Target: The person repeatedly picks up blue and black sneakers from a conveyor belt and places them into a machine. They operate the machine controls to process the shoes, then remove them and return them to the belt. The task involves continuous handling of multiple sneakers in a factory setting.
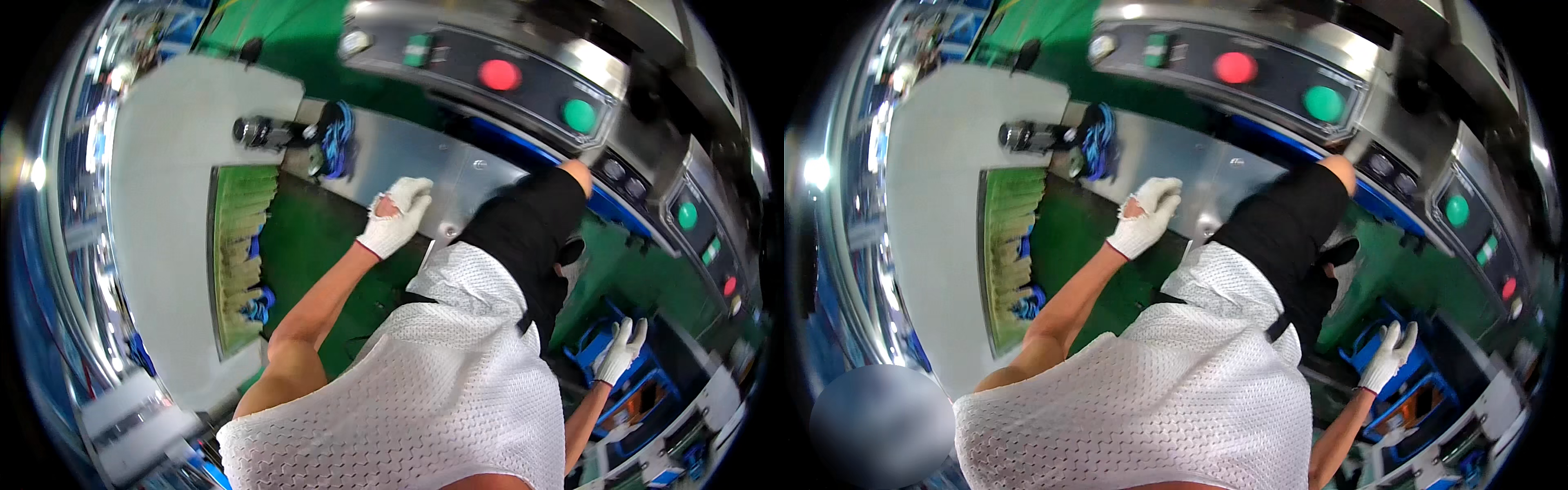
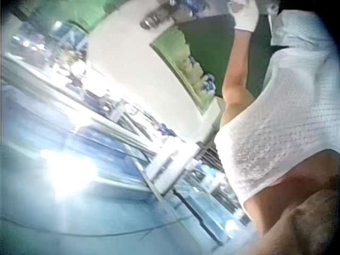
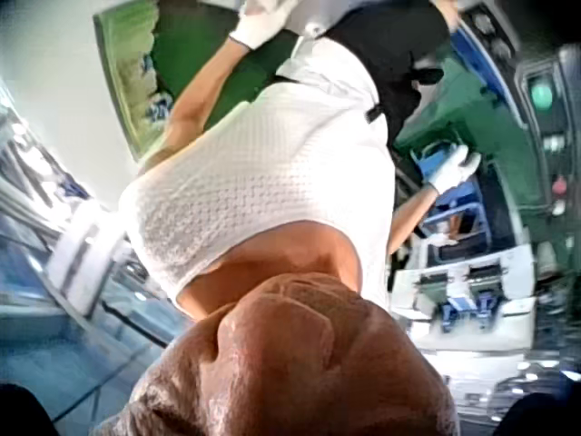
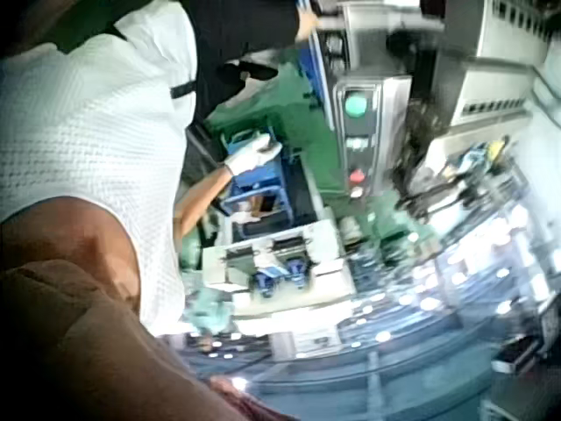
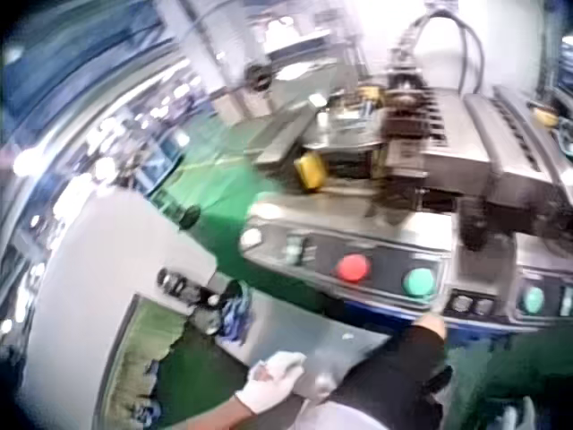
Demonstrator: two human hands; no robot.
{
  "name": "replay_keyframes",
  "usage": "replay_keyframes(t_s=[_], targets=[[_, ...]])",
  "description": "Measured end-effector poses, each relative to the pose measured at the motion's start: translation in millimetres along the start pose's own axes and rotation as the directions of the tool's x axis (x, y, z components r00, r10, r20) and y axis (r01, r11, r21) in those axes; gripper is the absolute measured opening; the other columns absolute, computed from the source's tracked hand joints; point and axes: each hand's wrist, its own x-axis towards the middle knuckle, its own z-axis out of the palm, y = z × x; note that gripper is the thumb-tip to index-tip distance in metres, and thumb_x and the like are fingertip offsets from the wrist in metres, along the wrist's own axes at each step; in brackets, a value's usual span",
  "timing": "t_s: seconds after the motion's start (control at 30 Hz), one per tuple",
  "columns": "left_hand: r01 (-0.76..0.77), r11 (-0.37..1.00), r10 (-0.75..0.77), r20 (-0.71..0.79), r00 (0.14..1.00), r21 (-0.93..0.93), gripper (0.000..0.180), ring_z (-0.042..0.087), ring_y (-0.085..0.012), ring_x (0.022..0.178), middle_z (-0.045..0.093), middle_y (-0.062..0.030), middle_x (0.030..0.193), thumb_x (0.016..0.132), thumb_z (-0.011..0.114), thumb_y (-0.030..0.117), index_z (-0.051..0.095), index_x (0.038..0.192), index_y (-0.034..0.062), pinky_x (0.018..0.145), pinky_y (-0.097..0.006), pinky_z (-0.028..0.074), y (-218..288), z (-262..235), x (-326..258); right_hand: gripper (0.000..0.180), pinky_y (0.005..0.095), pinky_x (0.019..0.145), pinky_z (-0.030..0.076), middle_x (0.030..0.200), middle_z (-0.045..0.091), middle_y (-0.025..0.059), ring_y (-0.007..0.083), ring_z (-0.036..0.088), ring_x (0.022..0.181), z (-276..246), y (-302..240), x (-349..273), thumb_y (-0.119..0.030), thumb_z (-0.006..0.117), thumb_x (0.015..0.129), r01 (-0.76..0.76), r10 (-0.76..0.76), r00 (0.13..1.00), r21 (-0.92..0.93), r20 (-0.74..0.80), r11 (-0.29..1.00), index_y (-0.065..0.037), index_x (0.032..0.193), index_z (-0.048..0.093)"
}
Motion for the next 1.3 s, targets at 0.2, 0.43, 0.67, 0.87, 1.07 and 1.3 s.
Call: replay_keyframes(t_s=[0.2,0.43,0.67,0.87,1.07,1.3], targets=[[0.582,0.812,-0.541,-0.433,0.721,-0.047,0.028,0.07,-0.0335,0.114,0.073,-0.0142,0.12,0.098,0.066,0.023,0.073,0.121,0.0091,0.099,-0.045,0.054,-228,-66,-173,0.073,0.039,0.103,0.056,0.166,0.039,0.0205,0.03,0.057,0.136,61,-38,34,-0.022,0.072,0.103,0.243,-0.059,0.905,-0.397,0.422,0.885,-0.001,0.162,0.036],[0.958,0.015,-0.431,-0.863,0.266,0.288,0.058,0.06,-0.0404,0.124,0.066,-0.0208,0.13,0.094,0.071,0.045,0.066,0.133,0.003,0.104,-0.056,0.048,-321,-179,-402,0.068,0.047,0.109,0.051,0.161,0.045,0.0236,0.0412,0.059,0.134,59,-43,108,-0.028,0.077,0.096,0.403,0.055,0.888,-0.829,0.457,0.388,-0.013,0.156,0.05],[0.972,0.175,-0.707,-0.707,0.013,-0.157,0.079,0.057,-0.0433,0.136,0.053,-0.0293,0.154,0.104,0.054,0.06,0.046,0.156,0.0004,0.108,-0.051,0.05,-389,-250,-532,0.059,0.0445,0.115,0.046,0.158,0.048,0.0178,0.0365,0.053,0.14,27,-62,191,-0.021,0.075,0.092,0.868,0.155,0.429,-0.358,0.89,-0.345,-0.022,0.148,0.059],[0.99,-0.045,-0.567,-0.813,-0.133,-0.131,0.064,0.061,-0.0429,0.127,0.059,-0.0227,0.146,0.109,0.047,0.053,0.054,0.151,0.0048,0.105,-0.051,0.051,-397,-228,-496,0.067,0.0376,0.086,0.063,0.146,0.061,0.0161,0.0262,0.07,0.115,56,-100,116,-0.039,0.075,0.097,0.485,0.12,0.84,-0.832,0.529,0.271,-0.011,0.153,0.051],[0.895,0.419,-0.614,-0.774,0.155,-0.153,0.046,0.065,-0.0415,0.111,0.064,-0.0242,0.121,0.107,0.061,0.04,0.066,0.121,-0.0035,0.097,-0.048,0.053,-280,-147,-388,0.059,0.0394,0.106,0.054,0.138,0.069,0.0176,0.0275,0.067,0.129,95,-161,43,-0.026,0.071,0.101,0.563,-0.017,0.789,-0.713,0.614,0.417,-0.004,0.152,0.052],[0.417,0.909,-0.333,-0.582,0.742,0.01,0.024,0.062,-0.0385,0.109,0.059,-0.0199,0.116,0.095,0.071,0.011,0.067,0.117,0.0017,0.099,-0.047,0.05,-139,-80,-188,0.066,0.0369,0.105,0.054,0.137,0.067,0.0195,0.0284,0.069,0.122,230,-249,-129,-0.017,0.078,0.094,0.701,-0.139,0.474,-0.277,0.87,0.658,-0.002,0.152,0.051]])
